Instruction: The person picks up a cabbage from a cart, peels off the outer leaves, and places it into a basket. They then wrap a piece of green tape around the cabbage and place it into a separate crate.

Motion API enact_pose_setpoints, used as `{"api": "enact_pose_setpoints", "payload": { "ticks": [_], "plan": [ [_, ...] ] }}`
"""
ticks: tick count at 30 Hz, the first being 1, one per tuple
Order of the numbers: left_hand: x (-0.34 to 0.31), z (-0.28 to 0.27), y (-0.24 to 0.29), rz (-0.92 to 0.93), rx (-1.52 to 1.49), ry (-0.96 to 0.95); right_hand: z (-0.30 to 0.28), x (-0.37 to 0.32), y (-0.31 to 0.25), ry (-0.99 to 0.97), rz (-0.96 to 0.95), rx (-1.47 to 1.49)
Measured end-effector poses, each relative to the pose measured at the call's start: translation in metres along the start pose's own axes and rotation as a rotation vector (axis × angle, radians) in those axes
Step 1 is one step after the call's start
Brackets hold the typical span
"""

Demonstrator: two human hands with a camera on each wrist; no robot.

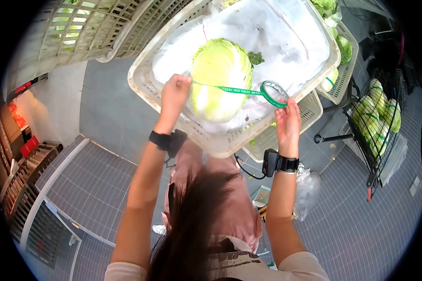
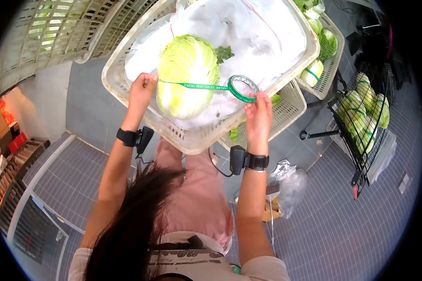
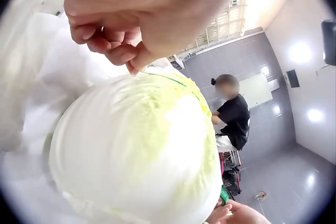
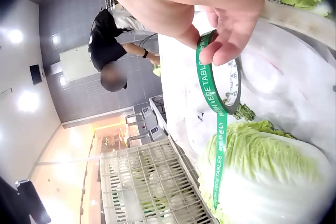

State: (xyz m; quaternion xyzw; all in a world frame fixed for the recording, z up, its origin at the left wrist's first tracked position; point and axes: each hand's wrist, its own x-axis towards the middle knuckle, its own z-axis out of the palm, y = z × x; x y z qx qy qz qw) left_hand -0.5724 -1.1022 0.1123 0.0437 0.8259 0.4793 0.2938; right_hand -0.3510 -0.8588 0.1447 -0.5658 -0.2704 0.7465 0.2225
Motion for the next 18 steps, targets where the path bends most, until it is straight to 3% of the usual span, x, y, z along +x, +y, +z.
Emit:
{"api": "enact_pose_setpoints", "payload": {
  "ticks": [3,6,7,10,18],
  "plan": [
    [-0.011,0.012,-0.007,0.101,-0.08,0.169,0.01,-0.016,0.01,0.061,-0.162,-0.015],
    [-0.01,0.022,-0.015,0.205,0.025,0.332,0.029,-0.037,0.024,0.116,-0.758,-0.855],
    [-0.015,0.022,-0.002,0.226,0.102,0.374,0.033,-0.038,0.021,-0.012,-1.024,-1.025],
    [-0.02,0.019,0.01,0.327,0.223,0.385,0.054,-0.056,0.021,-0.23,-1.135,-1.593],
    [-0.032,0.02,0.022,0.323,0.152,0.293,0.046,-0.03,0.05,-0.293,-0.937,-1.544]
  ]
}}
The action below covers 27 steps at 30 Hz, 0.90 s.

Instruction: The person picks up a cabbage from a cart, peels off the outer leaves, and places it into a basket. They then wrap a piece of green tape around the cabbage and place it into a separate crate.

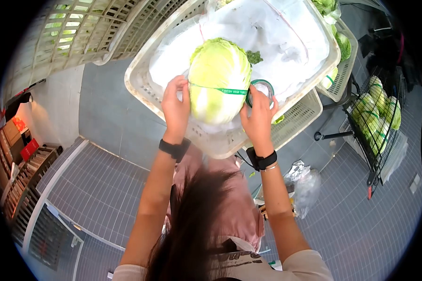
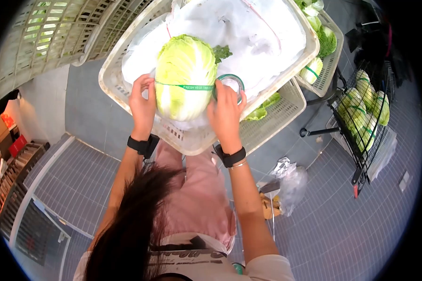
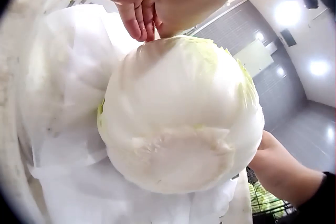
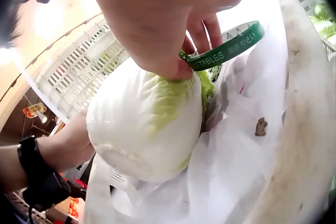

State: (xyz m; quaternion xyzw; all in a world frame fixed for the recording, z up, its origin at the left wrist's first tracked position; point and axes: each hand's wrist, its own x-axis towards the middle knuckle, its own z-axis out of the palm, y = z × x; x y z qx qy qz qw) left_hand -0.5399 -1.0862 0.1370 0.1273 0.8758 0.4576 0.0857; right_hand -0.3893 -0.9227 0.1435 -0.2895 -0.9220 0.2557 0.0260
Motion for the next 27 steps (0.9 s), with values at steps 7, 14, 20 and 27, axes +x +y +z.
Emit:
{"api": "enact_pose_setpoints", "payload": {
  "ticks": [7,14,20,27],
  "plan": [
    [-0.01,-0.012,0.004,0.167,0.194,-0.206,0.015,-0.022,-0.006,0.072,0.148,0.038],
    [-0.037,0.012,0.034,0.061,0.21,-0.239,0.007,-0.016,0.006,0.167,0.097,0.102],
    [-0.022,0.005,0.003,-0.164,-0.217,-0.413,-0.036,0.002,0.023,0.164,-0.077,0.154],
    [-0.02,0.003,-0.004,-0.235,-0.464,-0.452,-0.058,0.009,0.02,0.078,-0.126,0.033]
  ]
}}
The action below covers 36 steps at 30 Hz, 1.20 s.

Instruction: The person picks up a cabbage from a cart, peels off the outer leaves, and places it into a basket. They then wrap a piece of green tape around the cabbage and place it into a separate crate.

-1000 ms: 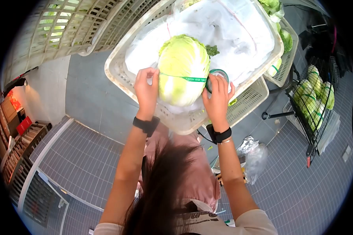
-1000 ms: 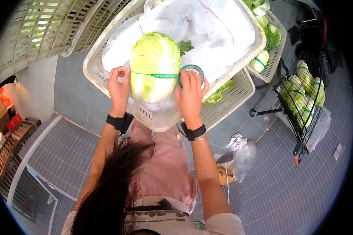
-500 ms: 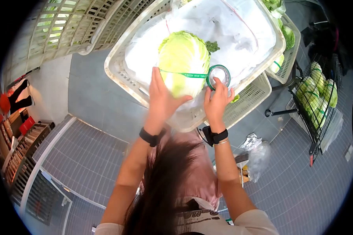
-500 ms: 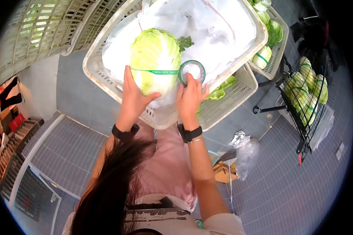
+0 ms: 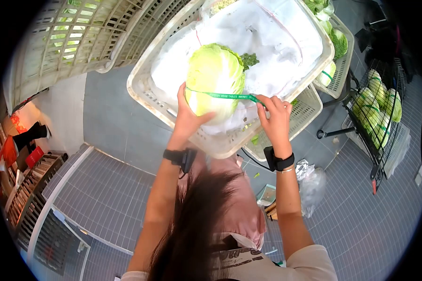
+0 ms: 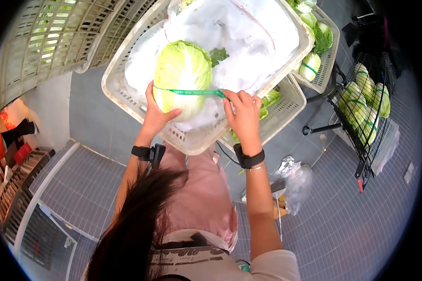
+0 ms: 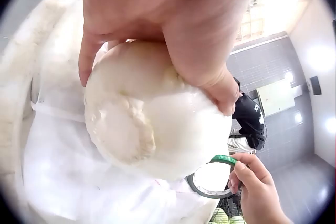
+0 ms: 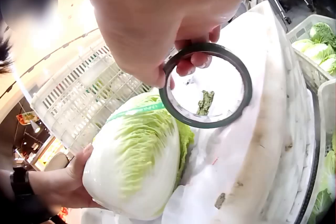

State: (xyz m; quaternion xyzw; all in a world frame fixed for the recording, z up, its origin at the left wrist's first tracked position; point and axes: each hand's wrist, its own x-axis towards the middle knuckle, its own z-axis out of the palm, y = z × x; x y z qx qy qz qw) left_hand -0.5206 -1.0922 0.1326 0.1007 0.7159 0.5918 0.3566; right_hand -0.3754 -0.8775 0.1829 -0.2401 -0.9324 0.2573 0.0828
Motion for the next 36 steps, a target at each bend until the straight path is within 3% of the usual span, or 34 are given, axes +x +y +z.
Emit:
{"api": "enact_pose_setpoints", "payload": {
  "ticks": [9,13,17,21,24,28,31,35,36],
  "plan": [
    [-0.001,-0.003,-0.004,0.017,0.009,-0.047,-0.084,-0.002,-0.077,-0.083,0.117,0.097],
    [0.002,-0.003,0.006,-0.029,0.023,-0.035,-0.087,-0.007,-0.108,-0.076,0.194,0.144],
    [0.005,-0.006,-0.007,0.03,0.061,-0.041,-0.058,-0.003,-0.068,-0.005,0.27,-0.106],
    [0.003,-0.003,-0.004,0.023,0.047,-0.038,-0.007,0.003,-0.029,-0.058,0.264,-0.09],
    [0.002,-0.003,-0.007,0.016,0.052,-0.035,0.027,0.013,-0.018,0.153,0.041,-0.181],
    [0.005,-0.003,-0.015,0.049,0.014,-0.013,0.055,-0.001,-0.045,0.437,0.122,-0.407],
    [0.006,-0.005,-0.002,-0.011,0.111,-0.011,0.065,-0.026,-0.047,0.201,0.142,-0.207],
    [0.009,-0.007,0.013,0.011,0.145,-0.054,0.081,-0.035,-0.054,0.272,0.39,0.339],
    [0.009,-0.008,0.015,0.067,0.347,-0.025,0.081,-0.033,-0.054,0.308,0.457,0.383]
  ]
}}
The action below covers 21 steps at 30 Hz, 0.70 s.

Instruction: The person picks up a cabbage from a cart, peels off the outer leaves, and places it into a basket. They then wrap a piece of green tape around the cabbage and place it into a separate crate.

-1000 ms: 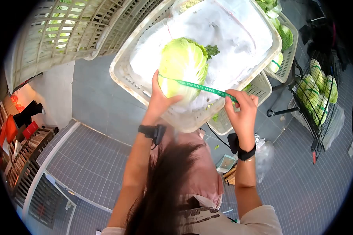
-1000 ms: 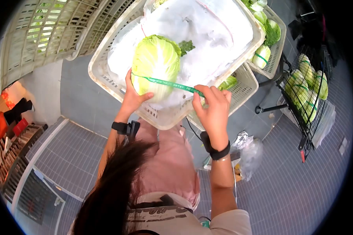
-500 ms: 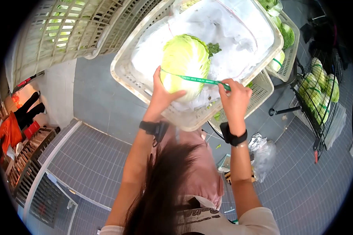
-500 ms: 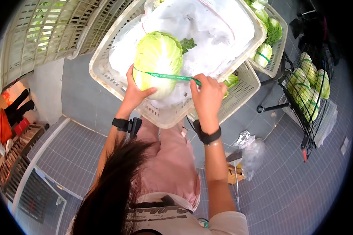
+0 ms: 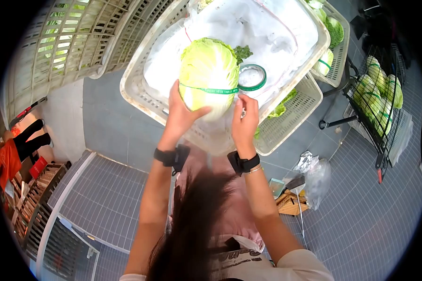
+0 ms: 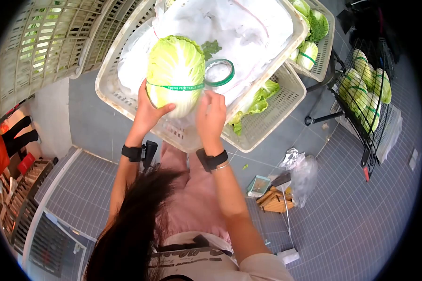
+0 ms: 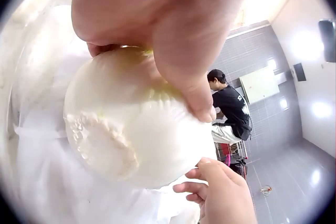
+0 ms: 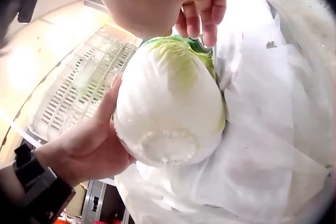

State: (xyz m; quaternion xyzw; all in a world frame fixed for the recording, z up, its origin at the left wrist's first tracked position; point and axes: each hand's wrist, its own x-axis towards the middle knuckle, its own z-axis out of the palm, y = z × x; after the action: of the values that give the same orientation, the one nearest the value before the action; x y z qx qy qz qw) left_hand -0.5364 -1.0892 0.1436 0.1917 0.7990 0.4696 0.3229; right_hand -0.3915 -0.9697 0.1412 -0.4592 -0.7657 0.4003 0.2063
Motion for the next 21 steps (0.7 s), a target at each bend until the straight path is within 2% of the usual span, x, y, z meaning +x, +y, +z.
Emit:
{"api": "enact_pose_setpoints", "payload": {
  "ticks": [2,3,6,8,11,14,17,20,21],
  "plan": [
    [-0.004,-0.006,0.004,0.09,0.411,0.058,-0.003,0.006,0.001,-0.088,0.342,0.234],
    [-0.004,-0.008,0.007,0.072,0.406,0.03,-0.005,0.01,0.001,-0.129,0.514,0.351],
    [-0.001,-0.013,0.02,0.038,0.391,-0.055,-0.001,0.028,0.007,-0.334,0.785,0.65],
    [0.002,-0.017,0.026,0.044,0.386,-0.121,0.016,0.029,0.006,-0.35,0.761,0.853],
    [0.005,-0.015,0.02,0.034,0.269,-0.048,0.017,0.033,0.006,-0.418,0.788,1.036],
    [0.017,-0.019,0.038,-0.149,0.161,-0.056,0.016,0.031,0.009,-0.417,0.842,1.069],
    [0.031,-0.023,0.056,-0.18,-0.081,-0.363,0.018,0.03,0.015,-0.382,0.837,1.12],
    [0.029,-0.026,0.048,-0.279,-0.201,-0.308,0.025,0.028,0.013,-0.401,0.763,1.153],
    [0.027,-0.026,0.043,-0.271,-0.209,-0.236,0.027,0.026,0.011,-0.41,0.738,1.18]
  ]
}}
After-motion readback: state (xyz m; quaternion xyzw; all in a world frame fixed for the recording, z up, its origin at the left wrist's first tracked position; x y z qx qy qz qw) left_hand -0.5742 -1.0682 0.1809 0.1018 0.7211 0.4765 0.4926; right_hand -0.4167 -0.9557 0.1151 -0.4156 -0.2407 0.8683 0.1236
